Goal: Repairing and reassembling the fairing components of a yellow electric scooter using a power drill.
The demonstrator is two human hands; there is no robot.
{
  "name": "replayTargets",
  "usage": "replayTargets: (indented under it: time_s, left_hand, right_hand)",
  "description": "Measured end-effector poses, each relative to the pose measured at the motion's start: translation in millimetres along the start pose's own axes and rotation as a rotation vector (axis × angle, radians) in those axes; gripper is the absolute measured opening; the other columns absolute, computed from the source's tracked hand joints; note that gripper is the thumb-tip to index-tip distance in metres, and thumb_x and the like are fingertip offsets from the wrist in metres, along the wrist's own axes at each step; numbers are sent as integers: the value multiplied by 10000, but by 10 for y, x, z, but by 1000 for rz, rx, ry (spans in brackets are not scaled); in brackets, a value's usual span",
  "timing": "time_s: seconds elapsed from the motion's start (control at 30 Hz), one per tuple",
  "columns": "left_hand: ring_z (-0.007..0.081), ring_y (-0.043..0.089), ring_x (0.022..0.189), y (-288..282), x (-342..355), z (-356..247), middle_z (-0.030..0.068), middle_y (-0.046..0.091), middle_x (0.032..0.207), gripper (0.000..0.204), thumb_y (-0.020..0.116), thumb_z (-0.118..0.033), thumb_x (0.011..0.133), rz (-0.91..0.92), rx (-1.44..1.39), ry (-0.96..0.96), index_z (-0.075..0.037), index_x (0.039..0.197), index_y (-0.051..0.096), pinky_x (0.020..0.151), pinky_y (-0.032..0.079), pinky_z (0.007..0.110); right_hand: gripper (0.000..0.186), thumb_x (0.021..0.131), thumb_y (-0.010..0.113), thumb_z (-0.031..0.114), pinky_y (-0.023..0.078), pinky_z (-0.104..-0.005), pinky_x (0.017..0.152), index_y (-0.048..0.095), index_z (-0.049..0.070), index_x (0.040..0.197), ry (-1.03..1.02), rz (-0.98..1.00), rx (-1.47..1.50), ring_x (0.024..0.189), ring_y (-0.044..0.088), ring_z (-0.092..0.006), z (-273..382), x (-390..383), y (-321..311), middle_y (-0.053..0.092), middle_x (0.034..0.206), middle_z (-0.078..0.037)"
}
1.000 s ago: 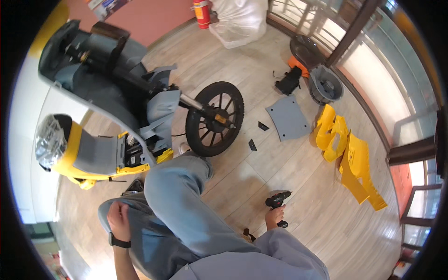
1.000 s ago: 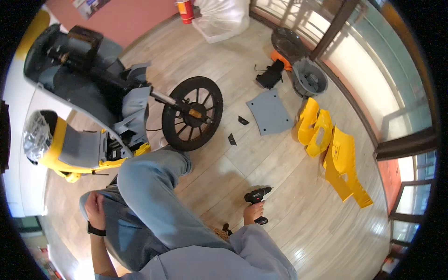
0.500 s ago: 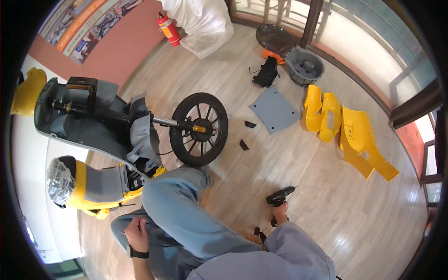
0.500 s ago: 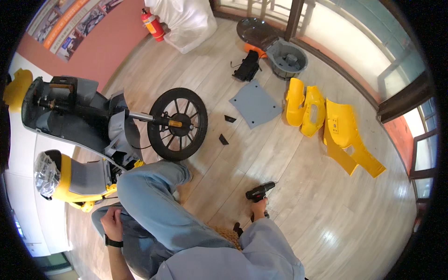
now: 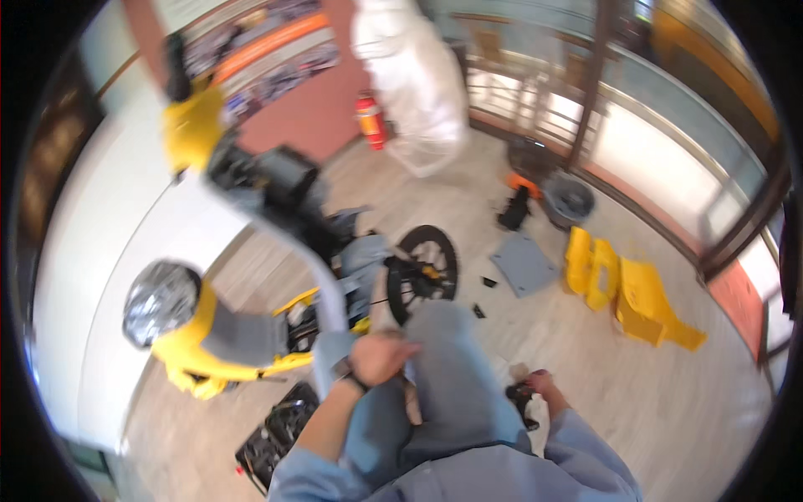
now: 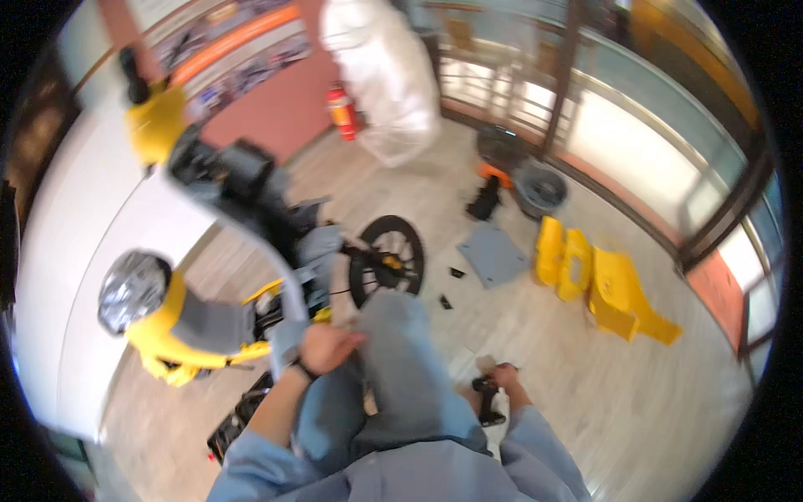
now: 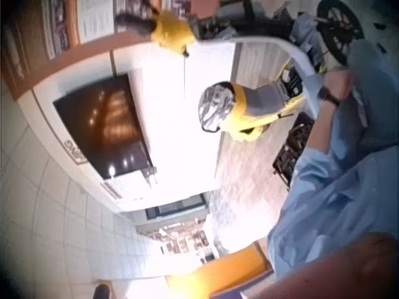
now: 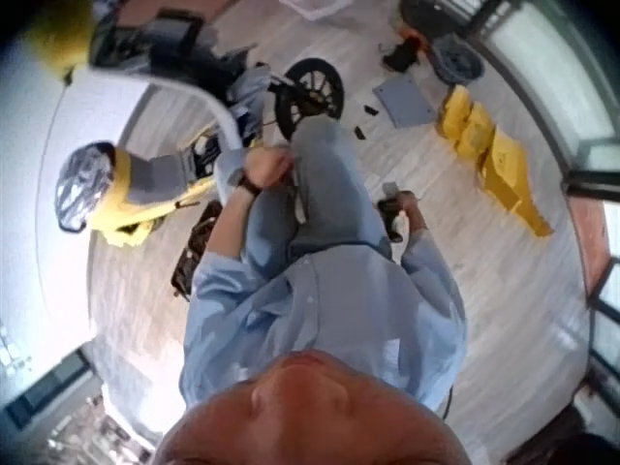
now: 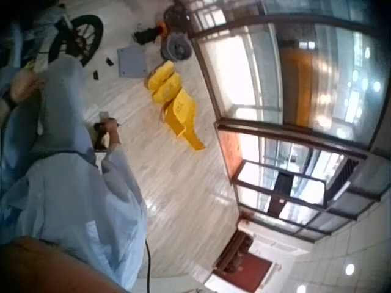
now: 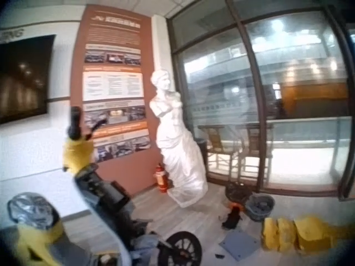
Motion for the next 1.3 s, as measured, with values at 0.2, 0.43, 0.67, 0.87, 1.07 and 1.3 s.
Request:
replayTargets:
  time_s: [0.2,0.43,0.67,0.87,1.07,1.3]
  left_hand:
    - [380,604,581,268,559,29,182,613,621,477,490,-441,902,137,17,87,-95,631,676,552,485,477]
    - [389,639,655,736,1062,-188,188,649,682,553,435,-479,915,337,18,246,-45,692,695,581,510,496]
    - [384,673,767,1235,1197,203,210,678,781,526,403,-422,939,484,167,32,-23,780,706,716,531,499]
    - [381,654,644,1131,1160,125,193,645,651,473,463,-387,905,499,163,77,-45,677,697,620,527,481]
    - [360,663,679,1200,1142,240,176,658,685,423,485,-356,899,603,221,127,-58,684,693,632,535,464]
    - [371,655,765,1374,1191,129,204,668,801,388,491,-360,919,800,212,28,-57,795,698,694,519,474]
  right_hand:
    - [260,914,551,313,465,-280,684,578,65,989,-257,-75,-187,790,603,-138,2148,-671,-94,643,835,-61]
    - [297,927,552,318,443,-277,707,662,42,941,-595,-271,-48,803,610,-139,4225,-1538,-235,656,845,-46]
    - [284,826,611,312,509,-452,685,680,53,920,-927,-52,-829,805,654,-350,4315,-651,1311,673,860,-176]
    - [310,772,667,293,513,-493,737,647,76,993,-610,410,-1234,896,639,-394,4176,-972,1764,672,931,-178]
    - [316,788,641,236,520,-486,749,627,50,1042,-813,146,-878,946,641,-367,4479,-973,1930,654,985,-205]
    - [294,778,616,156,538,-438,775,654,83,1060,-623,291,-1258,952,666,-309,4317,-1016,1941,675,986,-159]
Point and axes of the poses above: each hand's wrist, its own x-axis towards the middle knuckle, its own y-axis out of the palm, z = x × y, the point moved 4 cm from there along x, towards the middle knuckle
